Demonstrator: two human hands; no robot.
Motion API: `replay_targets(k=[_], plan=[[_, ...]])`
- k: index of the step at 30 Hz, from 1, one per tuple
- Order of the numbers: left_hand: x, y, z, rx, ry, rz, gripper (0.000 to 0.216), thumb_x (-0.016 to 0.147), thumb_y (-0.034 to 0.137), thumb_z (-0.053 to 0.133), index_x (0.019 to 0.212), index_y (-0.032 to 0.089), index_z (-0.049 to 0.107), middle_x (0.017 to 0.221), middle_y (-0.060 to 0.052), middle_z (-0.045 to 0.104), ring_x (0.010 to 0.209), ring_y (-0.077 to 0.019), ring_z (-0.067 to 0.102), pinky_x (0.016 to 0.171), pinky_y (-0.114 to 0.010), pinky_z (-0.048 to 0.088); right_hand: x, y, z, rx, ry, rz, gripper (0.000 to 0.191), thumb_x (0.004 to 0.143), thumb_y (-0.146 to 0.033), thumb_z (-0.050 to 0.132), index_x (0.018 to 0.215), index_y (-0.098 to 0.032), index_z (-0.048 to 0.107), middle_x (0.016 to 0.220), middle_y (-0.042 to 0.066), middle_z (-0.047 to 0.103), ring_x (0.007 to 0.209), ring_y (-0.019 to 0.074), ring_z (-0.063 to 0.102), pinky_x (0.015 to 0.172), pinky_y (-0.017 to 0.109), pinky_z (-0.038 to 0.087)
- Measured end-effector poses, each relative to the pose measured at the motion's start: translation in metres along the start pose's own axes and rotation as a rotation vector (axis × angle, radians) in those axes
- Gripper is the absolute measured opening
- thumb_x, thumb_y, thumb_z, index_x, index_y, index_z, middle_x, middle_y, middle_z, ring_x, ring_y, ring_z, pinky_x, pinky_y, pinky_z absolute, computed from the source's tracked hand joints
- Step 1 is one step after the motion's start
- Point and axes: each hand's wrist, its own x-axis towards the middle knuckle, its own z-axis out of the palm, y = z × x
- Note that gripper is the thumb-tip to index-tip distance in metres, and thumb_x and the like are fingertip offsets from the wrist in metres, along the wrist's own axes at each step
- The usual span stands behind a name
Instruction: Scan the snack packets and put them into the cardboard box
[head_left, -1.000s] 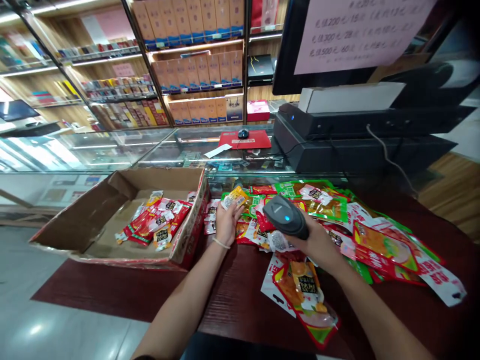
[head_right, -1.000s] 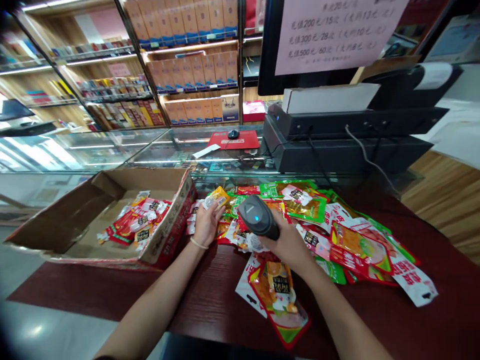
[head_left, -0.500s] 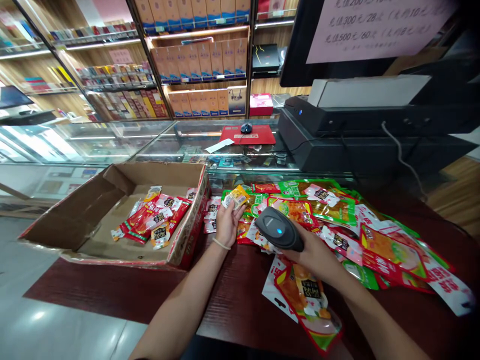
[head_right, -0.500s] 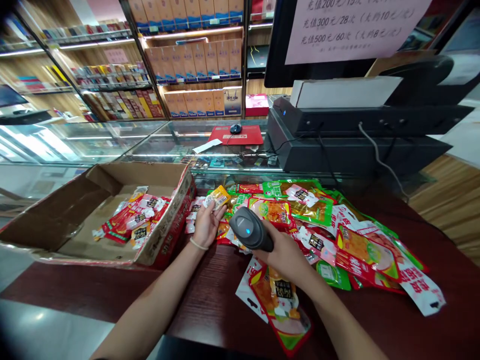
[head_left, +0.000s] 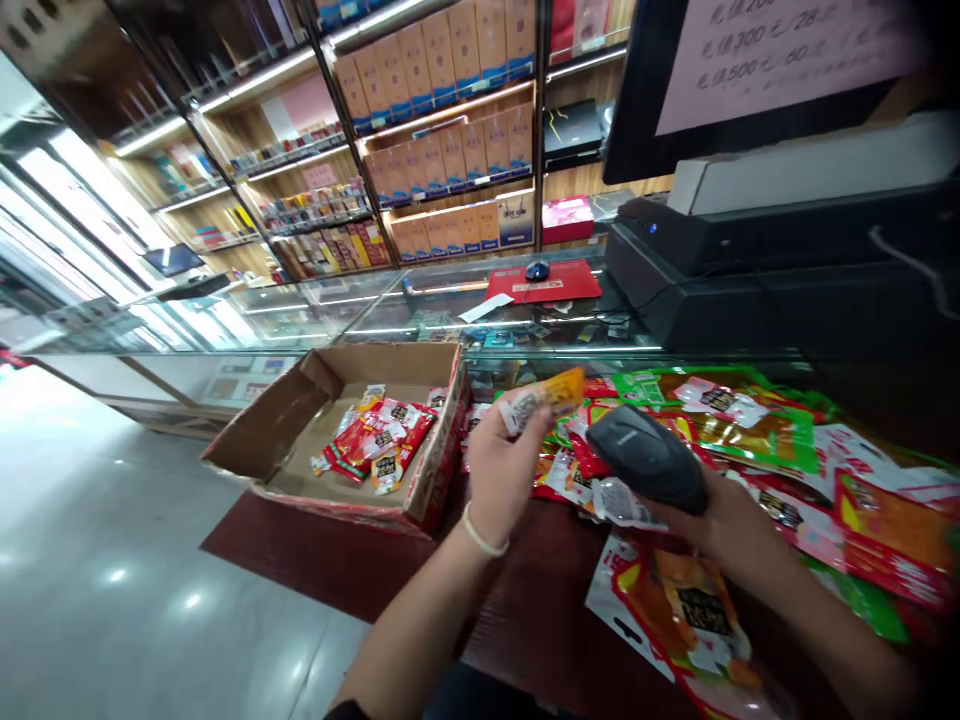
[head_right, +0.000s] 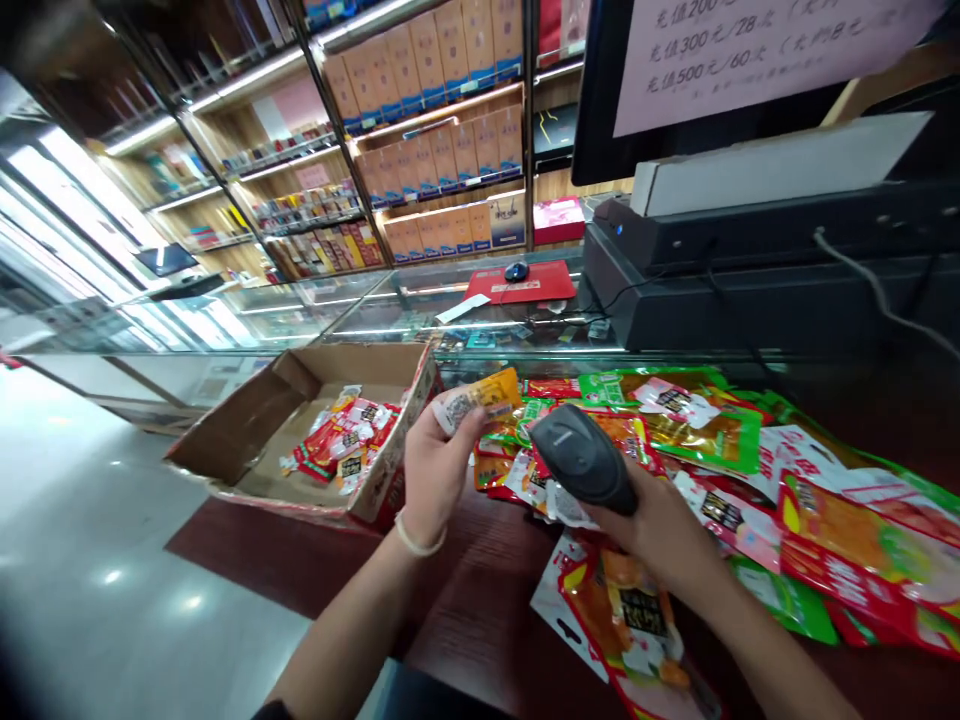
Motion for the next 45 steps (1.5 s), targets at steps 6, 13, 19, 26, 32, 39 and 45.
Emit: replay_targets(k=[6,13,19,26,32,39,45], plan=[[0.001,0.077,-0.08,0.574,-0.002,0.28,0.021,0.084,0.029,0.065,0.103,0.024,0.072,0.106,-0.005,0.072,0.096,-0.0219,0.067,0.093,-0.034,0.051,0.003,0.008,0.002,0.022,0.069,-0.038,0.034,0.067,-0.054,0.069,0.092,-0.031,0.071,0.073,0.001,0.073,0.065,0.0321,0.068,0.055,0.043,0.055],[0.046,0.032,-0.199,1.017,0.094,0.162,0.05,0.087,0.033,0.057,0.136,0.023,0.052,0.138,-0.01,0.056,0.126,-0.0255,0.053,0.109,-0.042,0.038,0.006,0.012,-0.001,0.05,0.078,-0.032,0.036,0.071,-0.051,0.069,0.103,-0.035,0.07,0.09,0.001,0.075,0.083,0.0363,0.069,0.066,0.045,0.057],[0.045,0.021,-0.204,1.018,0.043,0.127,0.04,0.091,0.037,0.05,0.125,0.02,0.06,0.122,-0.01,0.067,0.108,-0.0225,0.064,0.095,-0.037,0.049,0.009,0.003,-0.013,0.072,0.112,0.023,0.039,0.071,-0.052,0.069,0.101,-0.028,0.071,0.1,0.005,0.074,0.093,0.0349,0.068,0.079,0.045,0.055],[0.019,0.061,-0.124,1.17,-0.009,0.398,0.033,0.091,0.036,0.052,0.122,0.027,0.061,0.117,-0.005,0.067,0.095,-0.022,0.066,0.091,-0.038,0.05,0.013,-0.001,-0.034,0.046,0.244,0.03,0.045,0.073,-0.044,0.071,0.109,-0.017,0.068,0.106,0.009,0.073,0.099,0.0304,0.066,0.086,0.043,0.052],[-0.003,0.017,-0.022,1.008,-0.564,0.536,0.029,0.092,0.03,0.053,0.12,0.026,0.06,0.114,-0.007,0.066,0.106,-0.0235,0.061,0.094,-0.038,0.048,0.015,0.007,-0.047,-0.001,0.329,0.029,0.045,0.073,-0.045,0.071,0.108,-0.018,0.068,0.096,0.006,0.073,0.089,0.0267,0.066,0.079,0.038,0.052],[-0.026,-0.064,0.045,1.105,-0.88,0.467,0.03,0.086,0.027,0.061,0.115,0.022,0.061,0.107,-0.009,0.062,0.098,-0.0243,0.057,0.085,-0.037,0.048,0.015,0.003,-0.052,0.08,0.343,0.023,0.037,0.076,-0.042,0.068,0.103,-0.018,0.069,0.092,0.005,0.073,0.084,0.0232,0.065,0.076,0.035,0.053],[-0.039,-0.074,0.052,1.193,-0.856,0.465,0.042,0.082,0.026,0.065,0.122,0.019,0.057,0.108,-0.012,0.059,0.099,-0.0276,0.053,0.082,-0.041,0.046,0.014,0.001,-0.052,0.114,0.342,0.05,0.037,0.073,-0.041,0.069,0.102,-0.018,0.069,0.091,0.004,0.073,0.085,0.0235,0.065,0.076,0.035,0.053]])
